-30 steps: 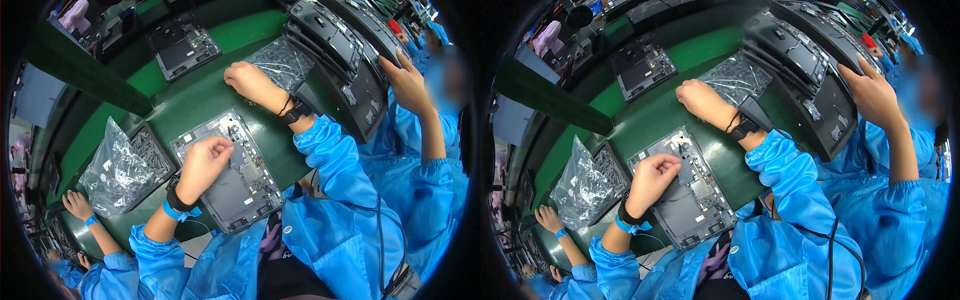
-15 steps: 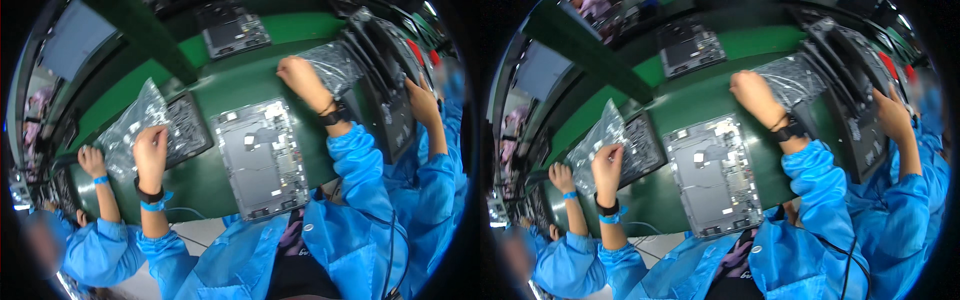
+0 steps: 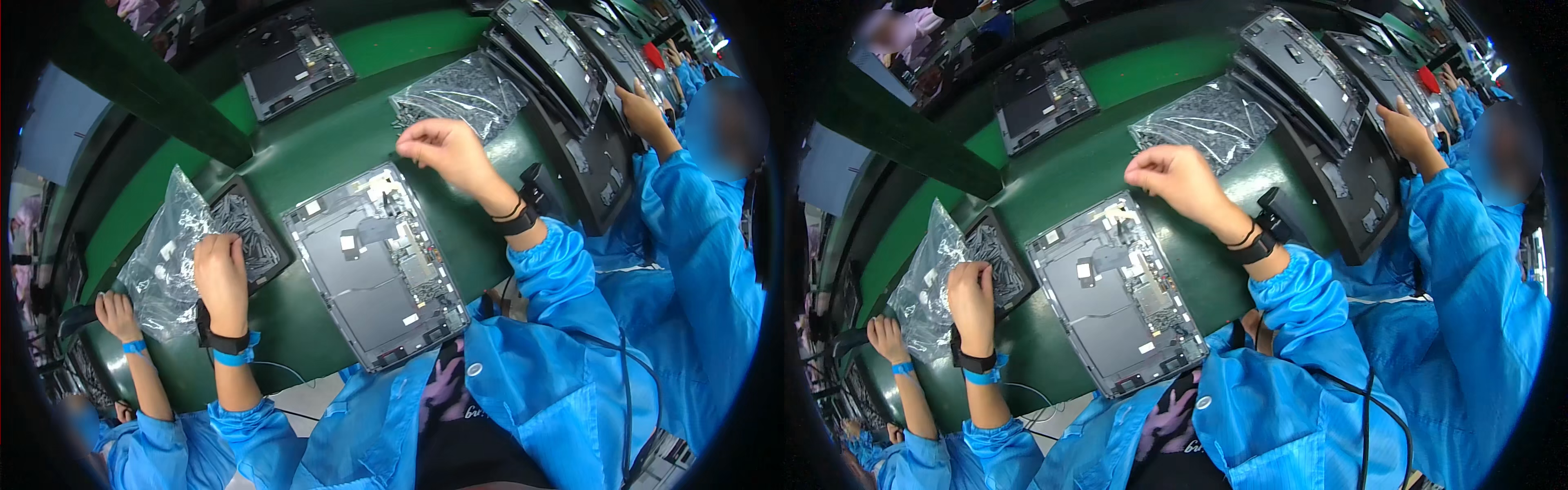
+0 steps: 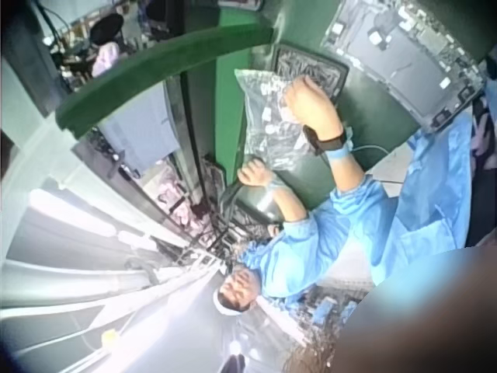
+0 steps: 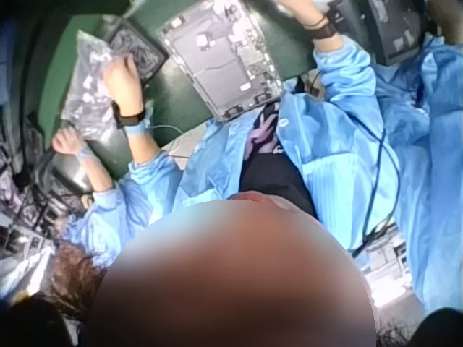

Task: The person installs internal components and routes internal wiring and ribbon cables inside a laptop chassis by hand.

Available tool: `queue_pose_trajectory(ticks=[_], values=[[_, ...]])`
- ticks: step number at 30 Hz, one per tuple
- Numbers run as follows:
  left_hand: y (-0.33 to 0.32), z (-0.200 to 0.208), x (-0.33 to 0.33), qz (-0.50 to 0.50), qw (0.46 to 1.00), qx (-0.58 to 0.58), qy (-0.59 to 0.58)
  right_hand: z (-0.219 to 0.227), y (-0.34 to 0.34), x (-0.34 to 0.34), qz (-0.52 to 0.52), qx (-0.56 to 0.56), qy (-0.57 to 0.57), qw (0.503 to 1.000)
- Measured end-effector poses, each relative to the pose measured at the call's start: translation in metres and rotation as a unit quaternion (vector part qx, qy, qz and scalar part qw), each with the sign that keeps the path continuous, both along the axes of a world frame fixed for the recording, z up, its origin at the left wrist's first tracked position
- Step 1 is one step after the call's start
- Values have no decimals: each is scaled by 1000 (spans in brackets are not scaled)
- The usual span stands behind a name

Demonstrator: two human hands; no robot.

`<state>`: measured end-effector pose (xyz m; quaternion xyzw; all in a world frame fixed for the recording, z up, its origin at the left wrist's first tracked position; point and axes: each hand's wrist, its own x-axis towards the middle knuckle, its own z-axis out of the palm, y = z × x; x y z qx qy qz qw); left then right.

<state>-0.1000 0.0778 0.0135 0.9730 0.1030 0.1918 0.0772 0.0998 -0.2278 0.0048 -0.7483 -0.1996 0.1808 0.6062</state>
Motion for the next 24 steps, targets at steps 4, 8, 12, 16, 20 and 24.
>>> queue_pose_trajectory(ticks=[4,8,12,16,20,24], values=[[-5,-5,11,-5,1000,-1,3,-23,-2,-11,-5,40,-4,999],[-3,-10,9,-4,999,19,-34,-25,3,-18,3,-45,-121,992],[-7,-7,6,28,999,-13,-16,-27,2,-21,-12,-74,-169,983],[-15,4,1,55,981,-185,-26,-21,9,-28,-53,-45,-143,987],[-34,1,17,18,950,-308,-54,-23,0,-26,-68,-104,-191,974],[-49,8,20,-42,948,-310,-51,-17,7,-36,-65,-118,-258,957]])
